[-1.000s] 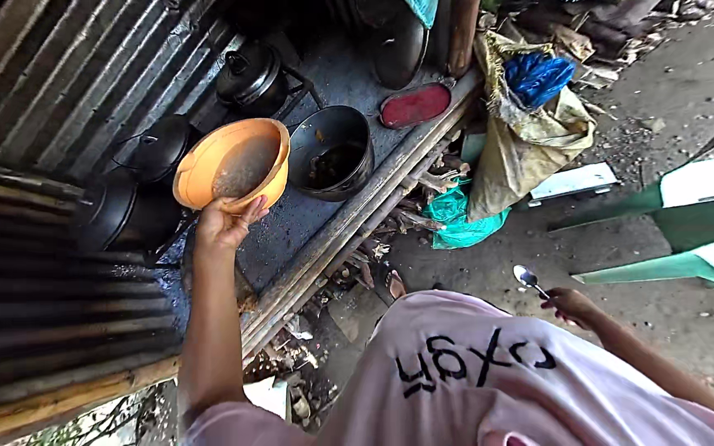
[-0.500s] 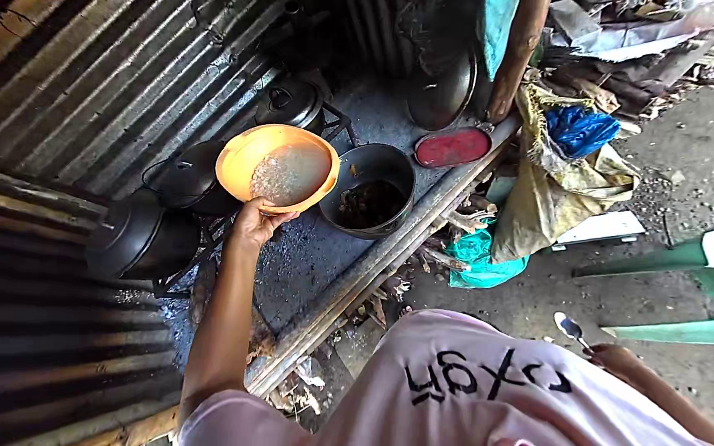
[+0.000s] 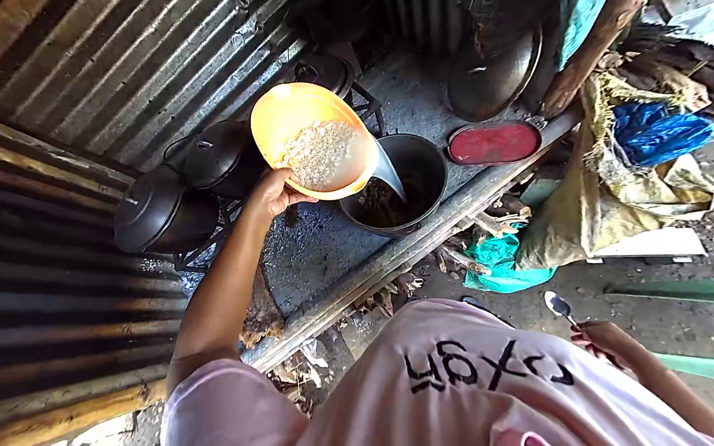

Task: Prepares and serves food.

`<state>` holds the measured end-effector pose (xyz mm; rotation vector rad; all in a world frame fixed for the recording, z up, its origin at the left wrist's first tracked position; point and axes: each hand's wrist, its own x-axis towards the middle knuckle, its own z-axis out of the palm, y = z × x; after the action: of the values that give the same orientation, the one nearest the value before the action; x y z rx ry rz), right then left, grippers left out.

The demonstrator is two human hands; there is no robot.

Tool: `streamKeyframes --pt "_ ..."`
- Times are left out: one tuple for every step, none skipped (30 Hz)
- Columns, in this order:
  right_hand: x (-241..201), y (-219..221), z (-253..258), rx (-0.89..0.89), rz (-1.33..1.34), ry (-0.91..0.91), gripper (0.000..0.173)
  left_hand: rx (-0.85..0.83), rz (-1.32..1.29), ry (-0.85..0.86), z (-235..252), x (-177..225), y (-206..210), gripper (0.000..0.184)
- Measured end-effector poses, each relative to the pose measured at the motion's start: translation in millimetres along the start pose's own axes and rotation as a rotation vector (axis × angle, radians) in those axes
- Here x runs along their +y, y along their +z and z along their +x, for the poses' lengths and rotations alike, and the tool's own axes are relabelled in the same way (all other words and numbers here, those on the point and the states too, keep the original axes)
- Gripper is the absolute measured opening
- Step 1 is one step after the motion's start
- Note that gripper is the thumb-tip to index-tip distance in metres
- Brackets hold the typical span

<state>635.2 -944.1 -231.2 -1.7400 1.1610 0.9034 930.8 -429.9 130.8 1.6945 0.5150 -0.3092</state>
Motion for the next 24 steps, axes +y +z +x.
streamKeyframes --pt "-9 -5 -1 -0.006 -0.001 -0.021 0.026 0.011 0.015 0.003 -2 2 3 0.045" --pt "-18 -9 -3 -0.008 0.014 -0.053 0.026 0.021 0.033 0.004 -4 4 6 0.045" --pt "-28 -15 -8 -0.021 0.046 -0.096 0.028 0.034 0.052 0.004 -5 6 9 0.045" --pt "-40 -20 -16 -0.042 0.085 -0.147 0.032 0.047 0.071 0.003 -6 7 12 0.046" --pt "-52 -25 -25 -0.049 0.122 -0.214 0.035 0.057 0.084 0.002 -7 8 15 0.046" --pt "-66 -30 -35 -0.04 0.158 -0.281 0.038 0.073 0.095 0.0 -7 9 18 0.048" --pt "-81 -33 -44 -0.018 0.186 -0.365 0.039 0.088 0.104 -0.005 -8 10 22 0.049" --pt "-97 -36 -54 0.004 0.209 -0.47 0.041 0.102 0.115 -0.01 -9 11 25 0.052" --pt "-114 -40 -65 0.019 0.219 -0.593 0.041 0.113 0.129 -0.013 -10 13 29 0.054" --pt "-134 -43 -78 0.022 0.208 -0.721 0.041 0.126 0.15 -0.012 -12 14 32 0.057" --pt "-156 -44 -93 0.025 0.184 -0.839 0.04 0.139 0.18 -0.01 -15 16 37 0.061" --pt "-179 -44 -108 0.025 0.15 -0.946 0.038 0.151 0.218 -0.005 -17 18 42 0.065" --pt "-202 -43 -125 0.013 0.106 -1.04 0.037 0.162 0.265 0.002 -19 19 47 0.067" --pt "-226 -39 -140 -0.003 0.057 -1.133 0.036 0.172 0.316 0.013 -20 21 52 0.069" --pt "-249 -34 -155 -0.03 0.002 -1.216 0.035 0.182 0.363 0.033 -21 21 57 0.071" --pt "-273 -27 -167 -0.055 -0.045 -1.298 0.034 0.193 0.406 0.055 -22 21 61 0.075" --pt "-297 -18 -178 -0.096 -0.088 -1.352 0.035 0.2 0.441 0.073 -21 20 65 0.078" --pt "-320 -8 -187 -0.128 -0.128 -1.385 0.035 0.205 0.478 0.09 -20 18 69 0.082" --pt "-343 2 -193 -0.155 -0.16 -1.396 0.035 0.209 0.525 0.104 -19 16 74 0.084" --pt "-366 13 -196 -0.176 -0.172 -1.388 0.033 0.204 0.568 0.119 -19 14 79 0.087" --pt "-386 25 -197 -0.193 -0.161 -1.354 0.033 0.194 0.616 0.136 -18 10 84 0.088" --pt "-403 35 -199 -0.208 -0.132 -1.3 0.034 0.181 0.676 0.153 -19 7 89 0.089" --pt "-417 44 -200 -0.215 -0.087 -1.235 0.038 0.174 0.747 0.167 -19 2 95 0.091" --pt "-429 52 -198 -0.211 -0.037 -1.189 0.043 0.17 0.817 0.186 -19 -3 100 0.091"
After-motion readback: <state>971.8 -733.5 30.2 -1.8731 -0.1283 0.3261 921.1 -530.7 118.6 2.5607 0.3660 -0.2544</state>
